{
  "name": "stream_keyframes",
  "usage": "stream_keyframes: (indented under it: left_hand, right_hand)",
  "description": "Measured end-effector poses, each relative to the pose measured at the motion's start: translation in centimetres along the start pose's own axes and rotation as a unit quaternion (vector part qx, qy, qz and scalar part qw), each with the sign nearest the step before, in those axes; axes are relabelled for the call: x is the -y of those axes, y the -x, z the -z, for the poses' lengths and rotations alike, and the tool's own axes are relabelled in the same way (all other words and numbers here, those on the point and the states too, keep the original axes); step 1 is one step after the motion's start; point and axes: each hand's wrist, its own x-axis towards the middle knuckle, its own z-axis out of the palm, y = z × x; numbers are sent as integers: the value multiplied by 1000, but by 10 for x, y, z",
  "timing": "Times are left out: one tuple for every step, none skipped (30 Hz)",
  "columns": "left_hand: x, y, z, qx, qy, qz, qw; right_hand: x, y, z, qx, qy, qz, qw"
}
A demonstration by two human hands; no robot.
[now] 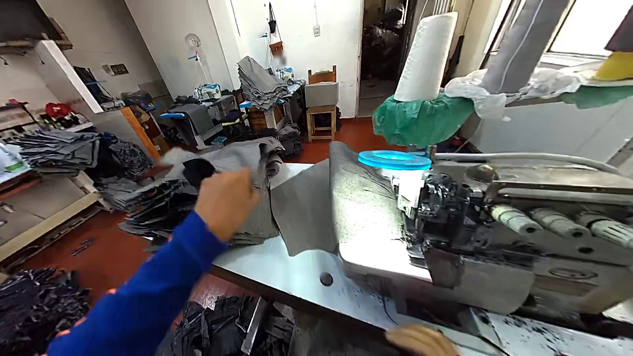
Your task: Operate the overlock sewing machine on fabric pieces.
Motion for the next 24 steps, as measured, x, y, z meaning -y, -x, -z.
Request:
stream_keyframes:
  left_hand:
    - [-30,23,-2,-14,30,-35,999]
    - [-61,42,-6,-16,69,-58,996]
    - [-93,57,-9,0,117,-65,991]
    - [-122,67,-15,17,162,-66,984]
    - [-148,73,-21,36,209,-59,975]
    - [-168,76,-30,42,249,-57,966]
    - [-182,76,-40,31,270,-67,960]
    - [-191,75,-52,7,277,-87,957]
    - [-193,74,-65,-31,277,-118,953]
    - [-188,71,-76,-44,269,-149,950]
    - [-179,67,-84,-34,249,-178,951]
    - [-168,65,-89,-10,227,-201,953]
    - [-156,65,-92,13,206,-227,952]
    - [-143,65,-91,33,180,-257,949]
    - [-132,65,-89,47,161,-288,943]
    - [-123,64,-84,57,149,-316,935]
    - [-118,62,-80,58,146,-339,928]
    - [-116,60,-79,46,147,-355,922]
    - [-118,58,-83,26,151,-366,918]
    - [-123,57,-90,-1,160,-375,913]
    - [-129,56,-100,-36,174,-380,908]
    - [-136,55,-111,-76,187,-379,903]
    - [-141,54,-120,-114,198,-375,898]
    - [-144,52,-127,-140,214,-372,892]
  right_hand:
    - [12,-9,-11,35,-85,-12,996]
    - [28,-22,-22,65,-155,-34,985]
    - [44,-35,-32,80,-220,-68,970]
    - [58,-47,-41,75,-285,-120,948]
    - [68,-55,-48,49,-348,-191,917]
    - [75,-60,-55,4,-390,-267,881]
    - [78,-65,-60,-44,-417,-321,849]
    - [70,-63,-70,-91,-441,-326,831]
    - [65,-63,-76,-121,-454,-317,824]
    - [67,-68,-73,-138,-449,-322,822]
    - [75,-77,-65,-137,-429,-343,824]
    - [79,-84,-61,-140,-414,-355,826]
    - [74,-82,-60,-130,-397,-330,846]
    - [66,-75,-57,-106,-367,-291,877]
    - [57,-68,-49,-76,-326,-257,907]
    - [49,-60,-39,-48,-287,-236,927]
    - [40,-51,-27,-15,-263,-227,938]
    - [32,-43,-14,13,-244,-227,943]
    - [25,-35,0,36,-220,-231,947]
    - [19,-31,18,54,-188,-238,951]
    - [13,-30,40,63,-139,-246,957]
    - [7,-31,67,56,-69,-260,962]
    - [-2,-34,95,24,11,-281,959]
    - [-11,-37,124,-22,95,-303,948]
